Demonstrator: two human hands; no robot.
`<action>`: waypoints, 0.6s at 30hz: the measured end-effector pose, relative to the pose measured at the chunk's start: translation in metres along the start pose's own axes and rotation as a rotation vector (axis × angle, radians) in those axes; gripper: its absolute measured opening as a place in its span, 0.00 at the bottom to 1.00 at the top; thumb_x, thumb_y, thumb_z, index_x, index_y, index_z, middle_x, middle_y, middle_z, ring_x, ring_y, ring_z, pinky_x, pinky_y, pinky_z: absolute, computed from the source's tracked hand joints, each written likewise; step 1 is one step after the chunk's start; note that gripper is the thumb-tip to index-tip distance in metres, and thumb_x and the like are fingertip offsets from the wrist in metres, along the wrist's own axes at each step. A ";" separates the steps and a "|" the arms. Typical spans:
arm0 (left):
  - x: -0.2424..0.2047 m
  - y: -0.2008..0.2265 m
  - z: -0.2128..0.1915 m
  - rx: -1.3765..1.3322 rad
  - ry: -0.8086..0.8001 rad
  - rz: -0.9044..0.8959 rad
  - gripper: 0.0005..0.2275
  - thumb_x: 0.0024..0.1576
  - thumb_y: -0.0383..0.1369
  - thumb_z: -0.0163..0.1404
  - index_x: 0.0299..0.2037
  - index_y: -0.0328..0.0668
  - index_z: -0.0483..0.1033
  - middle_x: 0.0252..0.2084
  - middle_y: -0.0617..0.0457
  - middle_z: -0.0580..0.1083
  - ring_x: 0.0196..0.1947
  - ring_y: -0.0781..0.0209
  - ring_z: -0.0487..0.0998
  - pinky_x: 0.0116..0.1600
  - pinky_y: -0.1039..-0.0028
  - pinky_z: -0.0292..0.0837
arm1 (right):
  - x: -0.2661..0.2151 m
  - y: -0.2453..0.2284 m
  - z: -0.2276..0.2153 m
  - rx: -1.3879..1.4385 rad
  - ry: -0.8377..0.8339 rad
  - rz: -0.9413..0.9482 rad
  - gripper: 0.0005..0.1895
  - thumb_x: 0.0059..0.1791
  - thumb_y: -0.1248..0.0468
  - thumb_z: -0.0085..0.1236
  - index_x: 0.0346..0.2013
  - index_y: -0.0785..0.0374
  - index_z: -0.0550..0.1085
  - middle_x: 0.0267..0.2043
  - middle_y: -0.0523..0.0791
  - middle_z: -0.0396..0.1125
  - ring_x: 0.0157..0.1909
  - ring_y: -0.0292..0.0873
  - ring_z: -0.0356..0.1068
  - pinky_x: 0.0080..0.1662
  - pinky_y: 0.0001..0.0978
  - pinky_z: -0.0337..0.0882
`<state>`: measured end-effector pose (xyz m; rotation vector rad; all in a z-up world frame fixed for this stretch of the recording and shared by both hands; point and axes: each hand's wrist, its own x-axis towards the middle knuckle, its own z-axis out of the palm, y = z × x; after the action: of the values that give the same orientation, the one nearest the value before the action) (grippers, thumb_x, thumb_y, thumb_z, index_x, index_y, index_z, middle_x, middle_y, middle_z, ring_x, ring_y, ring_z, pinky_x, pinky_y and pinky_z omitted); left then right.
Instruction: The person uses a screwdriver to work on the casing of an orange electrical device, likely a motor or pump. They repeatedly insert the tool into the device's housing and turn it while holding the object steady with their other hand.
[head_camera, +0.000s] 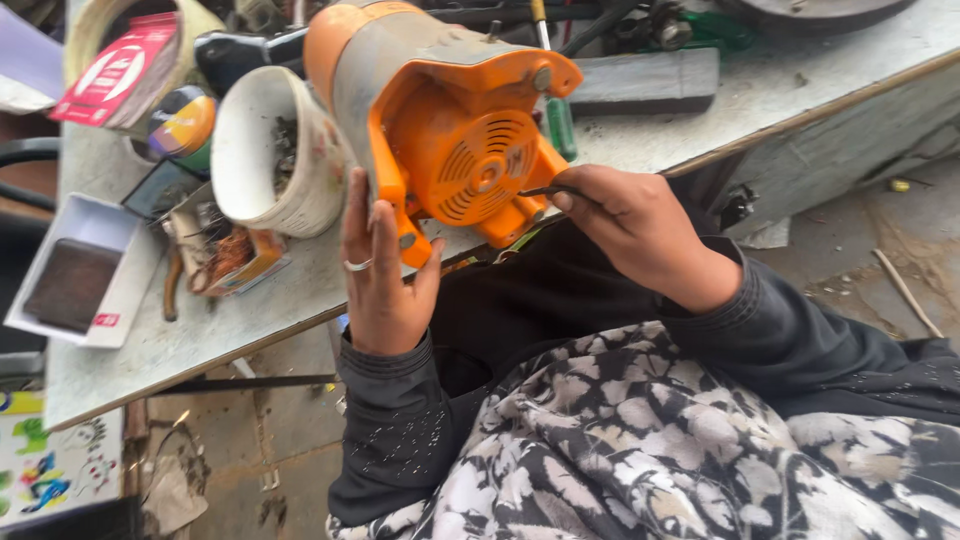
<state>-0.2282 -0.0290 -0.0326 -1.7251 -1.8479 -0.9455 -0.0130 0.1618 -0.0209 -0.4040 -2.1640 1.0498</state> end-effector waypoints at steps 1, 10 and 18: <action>-0.002 -0.002 0.000 -0.004 0.008 0.001 0.46 0.58 0.25 0.67 0.80 0.55 0.43 0.79 0.37 0.53 0.77 0.39 0.56 0.76 0.57 0.61 | 0.000 -0.001 -0.003 -0.043 -0.015 0.009 0.09 0.53 0.65 0.60 0.47 0.64 0.77 0.27 0.49 0.68 0.26 0.46 0.69 0.32 0.35 0.68; 0.006 0.014 0.016 -0.499 0.196 -0.078 0.34 0.68 0.29 0.57 0.77 0.39 0.45 0.80 0.45 0.53 0.78 0.50 0.53 0.81 0.62 0.51 | -0.003 -0.004 -0.036 -0.174 -0.223 -0.194 0.13 0.50 0.59 0.61 0.48 0.58 0.78 0.34 0.49 0.75 0.36 0.54 0.75 0.38 0.43 0.73; 0.028 0.015 0.009 -0.537 0.285 -0.229 0.26 0.70 0.26 0.49 0.76 0.36 0.53 0.78 0.44 0.57 0.79 0.54 0.55 0.83 0.64 0.47 | -0.004 -0.012 -0.035 -0.280 -0.458 -0.261 0.21 0.48 0.54 0.60 0.52 0.62 0.75 0.35 0.51 0.75 0.37 0.56 0.74 0.37 0.46 0.73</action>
<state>-0.2154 -0.0038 -0.0156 -1.5553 -1.7227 -1.8118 0.0150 0.1724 0.0017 0.0063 -2.6959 0.7448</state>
